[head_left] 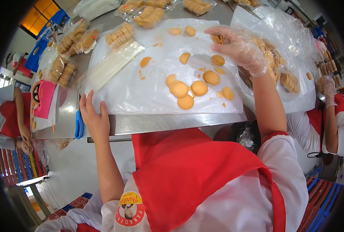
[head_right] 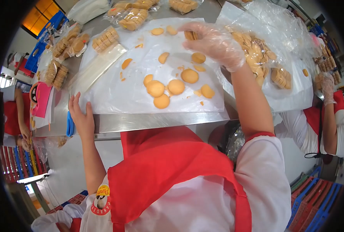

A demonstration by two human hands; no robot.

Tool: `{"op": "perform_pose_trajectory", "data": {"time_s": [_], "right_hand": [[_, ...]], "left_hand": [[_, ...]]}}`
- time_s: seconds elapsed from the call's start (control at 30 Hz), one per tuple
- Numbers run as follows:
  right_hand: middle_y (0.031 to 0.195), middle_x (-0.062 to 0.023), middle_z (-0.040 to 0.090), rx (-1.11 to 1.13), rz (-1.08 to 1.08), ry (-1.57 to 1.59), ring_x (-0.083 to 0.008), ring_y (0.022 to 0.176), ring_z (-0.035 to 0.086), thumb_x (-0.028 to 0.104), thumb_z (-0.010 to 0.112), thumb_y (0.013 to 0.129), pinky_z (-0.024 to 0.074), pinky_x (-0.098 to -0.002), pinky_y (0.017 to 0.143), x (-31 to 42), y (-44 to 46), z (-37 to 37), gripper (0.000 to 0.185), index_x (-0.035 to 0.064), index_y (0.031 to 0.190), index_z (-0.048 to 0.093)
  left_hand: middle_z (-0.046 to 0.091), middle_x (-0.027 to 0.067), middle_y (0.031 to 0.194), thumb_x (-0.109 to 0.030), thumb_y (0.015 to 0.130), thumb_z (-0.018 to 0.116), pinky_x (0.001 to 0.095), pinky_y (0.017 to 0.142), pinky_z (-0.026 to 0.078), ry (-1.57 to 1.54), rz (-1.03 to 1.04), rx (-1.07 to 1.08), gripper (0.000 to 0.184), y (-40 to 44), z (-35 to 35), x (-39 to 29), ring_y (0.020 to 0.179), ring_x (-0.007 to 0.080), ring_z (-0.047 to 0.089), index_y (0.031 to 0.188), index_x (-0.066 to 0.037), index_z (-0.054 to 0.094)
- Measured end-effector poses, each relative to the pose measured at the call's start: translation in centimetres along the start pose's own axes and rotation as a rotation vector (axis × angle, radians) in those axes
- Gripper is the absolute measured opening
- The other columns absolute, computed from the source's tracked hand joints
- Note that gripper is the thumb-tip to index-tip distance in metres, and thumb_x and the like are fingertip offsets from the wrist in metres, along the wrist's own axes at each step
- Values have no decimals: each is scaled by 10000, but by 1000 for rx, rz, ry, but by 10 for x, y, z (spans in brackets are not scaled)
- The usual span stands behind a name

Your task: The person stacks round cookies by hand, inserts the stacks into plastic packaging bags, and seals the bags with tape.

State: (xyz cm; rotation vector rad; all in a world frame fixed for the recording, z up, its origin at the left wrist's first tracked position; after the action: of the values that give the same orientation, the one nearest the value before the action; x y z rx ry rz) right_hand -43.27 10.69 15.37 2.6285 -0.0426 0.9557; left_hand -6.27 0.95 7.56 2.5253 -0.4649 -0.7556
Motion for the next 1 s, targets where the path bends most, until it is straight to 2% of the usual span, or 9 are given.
{"op": "perform_pose_trajectory", "data": {"time_s": [0.03, 0.13, 0.27, 0.37, 0.5, 0.6, 0.7, 0.9, 1.0], "right_hand": [[1040, -54, 560, -34, -12, 52, -166, 904, 508, 175, 589, 759, 404, -272, 807, 1, -3, -5, 304, 59, 1039, 565], [1052, -104, 553, 96, -114, -284, -223, 947, 522, 173, 595, 721, 405, -288, 830, 2, -12, -11, 330, 49, 1026, 566], [1036, -139, 545, 410, -86, -494, -301, 980, 508, 168, 591, 679, 402, -340, 840, 6, -28, 11, 378, 55, 1038, 555], [979, -127, 551, 485, -38, -421, -303, 940, 519, 181, 594, 677, 408, -355, 810, 15, -35, 27, 372, 81, 1034, 560], [929, -125, 552, 453, -128, -440, -292, 885, 536, 203, 604, 669, 428, -363, 756, 13, -36, 35, 382, 107, 1036, 560], [903, -123, 555, 460, -49, -554, -289, 873, 540, 203, 608, 665, 438, -364, 735, 15, -38, 39, 375, 104, 1025, 571], [911, -129, 568, 379, -152, -395, -293, 881, 542, 192, 597, 673, 444, -351, 741, 9, -40, 34, 349, 96, 1008, 584], [1013, -121, 584, 181, -16, -291, -255, 927, 555, 204, 577, 714, 423, -306, 827, 4, -28, 0, 316, 90, 1009, 592], [1032, -110, 580, 229, 98, -233, -225, 952, 552, 181, 586, 730, 414, -294, 846, -4, -26, -5, 333, 57, 1038, 563]], "left_hand": [[361, 160, 1277, -107, 793, 552, 378, 944, 322, 4, -2, 1, 403, 0, 0, 0, 1180, 313, 360, 1188, -108, 471], [359, 156, 1281, -110, 795, 550, 375, 946, 322, 18, -4, 4, 399, -1, 0, -1, 1183, 312, 358, 1186, -109, 472], [352, 150, 1289, -114, 797, 547, 375, 949, 321, 7, -11, 7, 398, 0, 1, 0, 1189, 311, 352, 1188, -113, 473], [347, 147, 1293, -117, 798, 547, 375, 950, 320, 13, 9, 6, 400, -1, 2, 2, 1191, 308, 350, 1190, -116, 472], [346, 146, 1295, -122, 798, 548, 376, 951, 318, 25, 6, 8, 402, -2, 1, 0, 1192, 307, 348, 1192, -118, 470], [346, 145, 1295, -125, 799, 547, 378, 953, 316, 26, 13, 1, 404, -1, 2, 0, 1193, 309, 346, 1194, -120, 467], [346, 146, 1295, -129, 801, 546, 380, 954, 313, 33, 21, -2, 403, -3, 1, 1, 1194, 310, 343, 1196, -121, 464], [349, 153, 1291, -135, 802, 547, 382, 952, 313, 45, 3, 14, 403, -2, 0, 0, 1192, 313, 344, 1196, -117, 462], [352, 155, 1288, -134, 801, 549, 381, 949, 315, 56, 6, 16, 397, -1, 2, -1, 1189, 310, 348, 1190, -113, 469]]}}
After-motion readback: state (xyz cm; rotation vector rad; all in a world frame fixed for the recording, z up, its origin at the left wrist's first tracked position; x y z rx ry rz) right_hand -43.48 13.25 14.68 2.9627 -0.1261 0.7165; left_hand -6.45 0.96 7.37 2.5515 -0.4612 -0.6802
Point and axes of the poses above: each hand's wrist, its own y-axis towards the middle knuckle, its own z-axis out of the palm, x = y × z, the point moved 3 cm from there along y, towards the middle knuckle
